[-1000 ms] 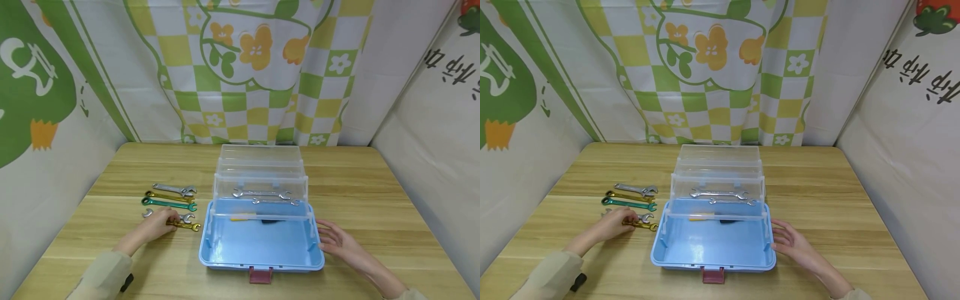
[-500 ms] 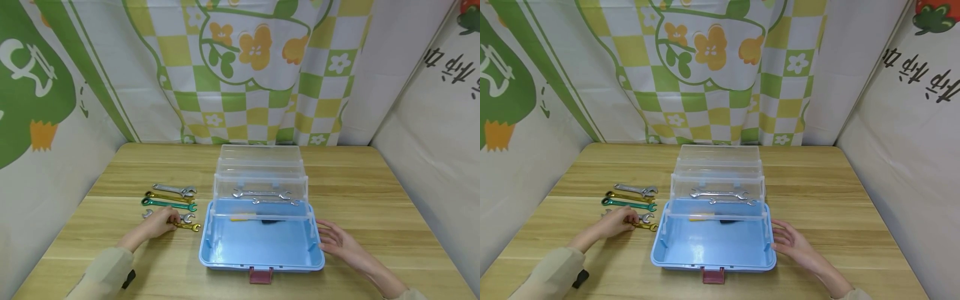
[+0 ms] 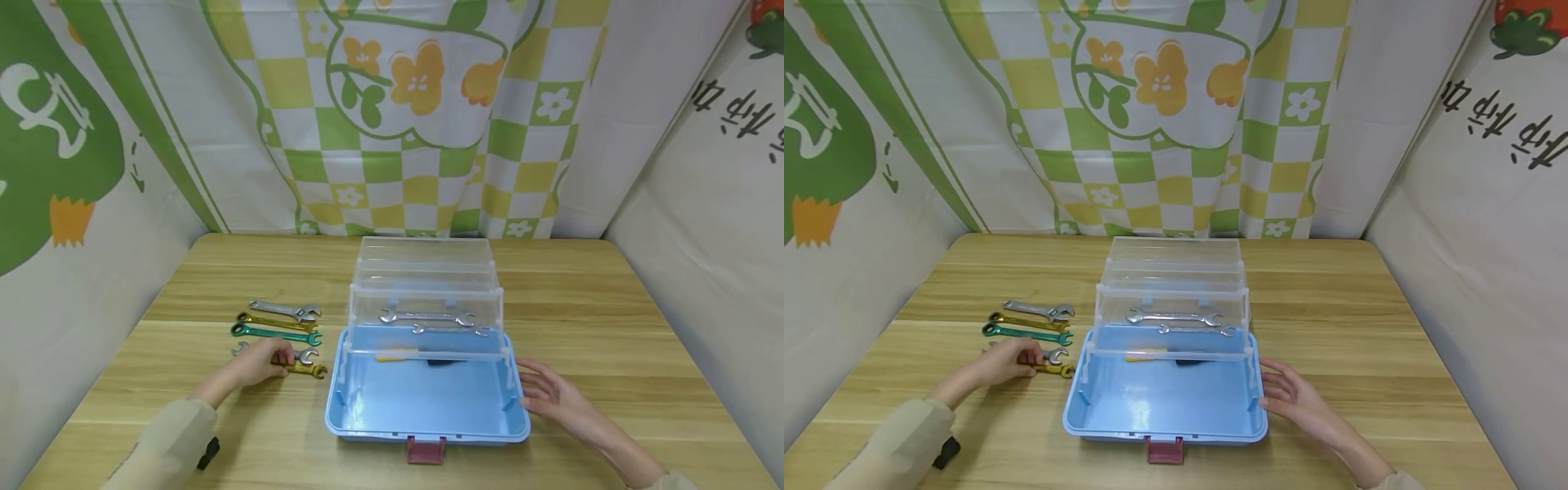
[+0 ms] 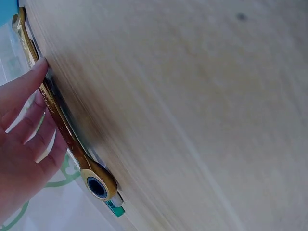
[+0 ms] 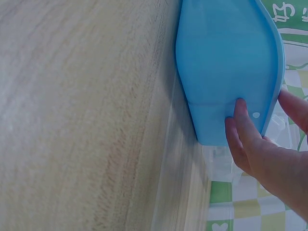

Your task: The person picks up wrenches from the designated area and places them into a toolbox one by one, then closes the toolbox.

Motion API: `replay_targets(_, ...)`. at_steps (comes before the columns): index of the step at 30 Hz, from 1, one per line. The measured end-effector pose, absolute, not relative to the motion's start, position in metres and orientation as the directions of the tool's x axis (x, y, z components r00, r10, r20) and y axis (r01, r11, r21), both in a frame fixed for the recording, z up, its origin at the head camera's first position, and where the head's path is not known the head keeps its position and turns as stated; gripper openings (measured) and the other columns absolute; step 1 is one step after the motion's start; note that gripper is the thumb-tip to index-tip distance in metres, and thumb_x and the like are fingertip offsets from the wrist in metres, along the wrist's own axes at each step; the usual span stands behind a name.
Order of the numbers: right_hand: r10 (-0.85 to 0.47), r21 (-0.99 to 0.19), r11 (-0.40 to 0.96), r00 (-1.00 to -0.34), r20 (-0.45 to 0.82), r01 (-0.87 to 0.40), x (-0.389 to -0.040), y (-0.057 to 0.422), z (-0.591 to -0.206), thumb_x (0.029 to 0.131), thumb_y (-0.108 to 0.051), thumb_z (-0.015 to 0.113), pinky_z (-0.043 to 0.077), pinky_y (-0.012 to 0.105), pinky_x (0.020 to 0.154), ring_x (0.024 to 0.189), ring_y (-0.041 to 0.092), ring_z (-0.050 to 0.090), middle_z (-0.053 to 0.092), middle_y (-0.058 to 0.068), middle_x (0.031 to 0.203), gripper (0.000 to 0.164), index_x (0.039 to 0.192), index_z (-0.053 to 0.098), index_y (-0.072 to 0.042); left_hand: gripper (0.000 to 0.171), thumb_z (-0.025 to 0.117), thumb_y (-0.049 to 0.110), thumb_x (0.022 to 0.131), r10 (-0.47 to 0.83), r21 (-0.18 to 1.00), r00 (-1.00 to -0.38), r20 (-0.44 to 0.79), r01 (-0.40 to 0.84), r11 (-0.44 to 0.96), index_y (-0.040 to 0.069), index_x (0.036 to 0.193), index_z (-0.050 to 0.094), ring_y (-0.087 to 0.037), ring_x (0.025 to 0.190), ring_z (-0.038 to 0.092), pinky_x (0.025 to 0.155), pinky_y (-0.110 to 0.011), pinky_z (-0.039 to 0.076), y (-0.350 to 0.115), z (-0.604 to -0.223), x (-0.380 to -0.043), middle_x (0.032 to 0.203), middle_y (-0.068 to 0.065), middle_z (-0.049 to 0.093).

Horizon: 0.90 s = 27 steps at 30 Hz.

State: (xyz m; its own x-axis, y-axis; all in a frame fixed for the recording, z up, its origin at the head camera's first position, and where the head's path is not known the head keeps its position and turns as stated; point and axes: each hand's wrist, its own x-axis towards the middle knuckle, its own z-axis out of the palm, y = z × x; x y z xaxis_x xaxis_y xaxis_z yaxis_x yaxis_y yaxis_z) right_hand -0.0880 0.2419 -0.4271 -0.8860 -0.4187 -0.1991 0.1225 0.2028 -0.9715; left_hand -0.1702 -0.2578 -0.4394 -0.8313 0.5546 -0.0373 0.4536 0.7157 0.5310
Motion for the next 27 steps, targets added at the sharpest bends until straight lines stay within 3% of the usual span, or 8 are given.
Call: replay_targets(27, -0.409, -0.967, 0.225, -0.888, -0.208, 0.123, -0.0885, 0.2418, -0.4263, 0.088, -0.011, 0.053, 0.042, 0.035, 0.090, 0.118, 0.047, 0.033, 0.022, 0.037, 0.133, 0.065, 0.137, 0.013, 0.004, 0.014, 0.071, -0.002, 0.068, 0.539, 0.570, -0.841, -0.033, 0.428, 0.702, 0.008, 0.073, 0.063, -0.003, 0.063, 0.050, 0.056, -0.020, 0.044, -0.2598, -0.4409, -0.1703, 0.070, 0.004, 0.059)
